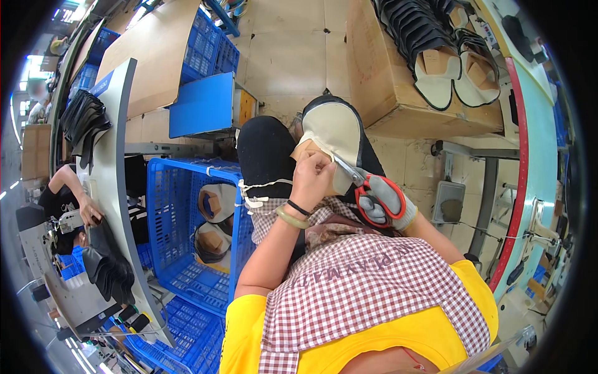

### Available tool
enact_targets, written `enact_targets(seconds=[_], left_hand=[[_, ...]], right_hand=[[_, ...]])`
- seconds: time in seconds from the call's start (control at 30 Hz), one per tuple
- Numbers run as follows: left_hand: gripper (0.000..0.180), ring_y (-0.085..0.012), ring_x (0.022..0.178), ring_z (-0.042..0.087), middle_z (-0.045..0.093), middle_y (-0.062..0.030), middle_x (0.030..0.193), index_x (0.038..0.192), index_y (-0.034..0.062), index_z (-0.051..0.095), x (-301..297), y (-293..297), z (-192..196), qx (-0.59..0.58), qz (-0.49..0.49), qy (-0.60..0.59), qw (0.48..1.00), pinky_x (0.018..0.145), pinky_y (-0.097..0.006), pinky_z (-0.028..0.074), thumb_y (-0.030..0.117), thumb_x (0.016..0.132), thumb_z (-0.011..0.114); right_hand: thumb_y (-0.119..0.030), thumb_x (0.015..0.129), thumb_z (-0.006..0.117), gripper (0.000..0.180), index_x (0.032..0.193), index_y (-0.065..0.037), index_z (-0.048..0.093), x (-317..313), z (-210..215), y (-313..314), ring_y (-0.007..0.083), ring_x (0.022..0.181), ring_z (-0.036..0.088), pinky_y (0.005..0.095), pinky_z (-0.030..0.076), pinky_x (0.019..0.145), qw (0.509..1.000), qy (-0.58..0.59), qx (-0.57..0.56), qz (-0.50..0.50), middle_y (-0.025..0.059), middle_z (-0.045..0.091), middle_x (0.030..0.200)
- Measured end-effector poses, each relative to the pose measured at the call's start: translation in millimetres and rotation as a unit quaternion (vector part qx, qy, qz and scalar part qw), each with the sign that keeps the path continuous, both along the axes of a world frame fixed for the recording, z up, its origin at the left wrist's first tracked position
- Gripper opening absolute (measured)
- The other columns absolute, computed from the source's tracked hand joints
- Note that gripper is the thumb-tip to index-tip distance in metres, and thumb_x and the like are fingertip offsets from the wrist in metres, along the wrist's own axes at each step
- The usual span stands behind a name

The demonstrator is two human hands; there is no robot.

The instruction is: The recorder is using scissors to trim excess material from shoe components at a workstation in a manufacturing environment.

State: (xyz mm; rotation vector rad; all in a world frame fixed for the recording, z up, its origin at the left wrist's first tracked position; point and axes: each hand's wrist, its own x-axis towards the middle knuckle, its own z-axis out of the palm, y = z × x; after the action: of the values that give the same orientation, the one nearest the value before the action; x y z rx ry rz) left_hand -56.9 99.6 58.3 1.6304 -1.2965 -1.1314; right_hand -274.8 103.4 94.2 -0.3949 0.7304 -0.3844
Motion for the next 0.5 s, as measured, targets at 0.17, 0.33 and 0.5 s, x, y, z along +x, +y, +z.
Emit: enact_targets(seconds=[0.17, 0.33, 0.5], left_hand=[[0.01, -0.019, 0.072, 0.056, 0.054, -0.0112, 0.091, 0.077, -0.0021, 0.061, -7.8, 3.2, 2.7, -0.02, 0.001, -0.028, 0.999, 0.065, -0.029, 0.047, 0.003, 0.075, 0.069], [0.009, -0.0192, 0.075, 0.057, 0.053, -0.0112, 0.096, 0.077, -0.0013, 0.061, -10.0, 7.5, -3.4, -0.017, 0.012, 0.01, 1.0, 0.066, -0.029, 0.049, 0.003, 0.075, 0.069], [0.007, -0.0209, 0.082, 0.058, 0.051, -0.0127, 0.105, 0.078, 0.0004, 0.061, -8.1, 10.6, 0.5, -0.001, -0.015, 0.023, 1.0, 0.068, -0.028, 0.05, 0.002, 0.075, 0.068]], right_hand=[[-0.037, 0.096, 0.051, 0.056, 0.143, -0.014, 0.032, 5.1, 4.5, -3.3, 0.0011, 0.048, 0.038, 0.0134, 0.03, 0.041, 0.999, 0.028, -0.024, 0.001, -0.0023, 0.051, 0.072], [-0.037, 0.095, 0.052, 0.058, 0.144, -0.014, 0.031, 6.5, 13.4, -13.7, 0.001, 0.049, 0.038, 0.0136, 0.031, 0.041, 0.999, 0.044, -0.02, 0.024, -0.0028, 0.051, 0.072], [-0.04, 0.095, 0.052, 0.057, 0.142, -0.013, 0.034, 11.9, 6.9, -26.3, 0.0015, 0.048, 0.038, 0.0141, 0.032, 0.04, 0.998, 0.058, -0.022, 0.033, -0.0031, 0.05, 0.072]])
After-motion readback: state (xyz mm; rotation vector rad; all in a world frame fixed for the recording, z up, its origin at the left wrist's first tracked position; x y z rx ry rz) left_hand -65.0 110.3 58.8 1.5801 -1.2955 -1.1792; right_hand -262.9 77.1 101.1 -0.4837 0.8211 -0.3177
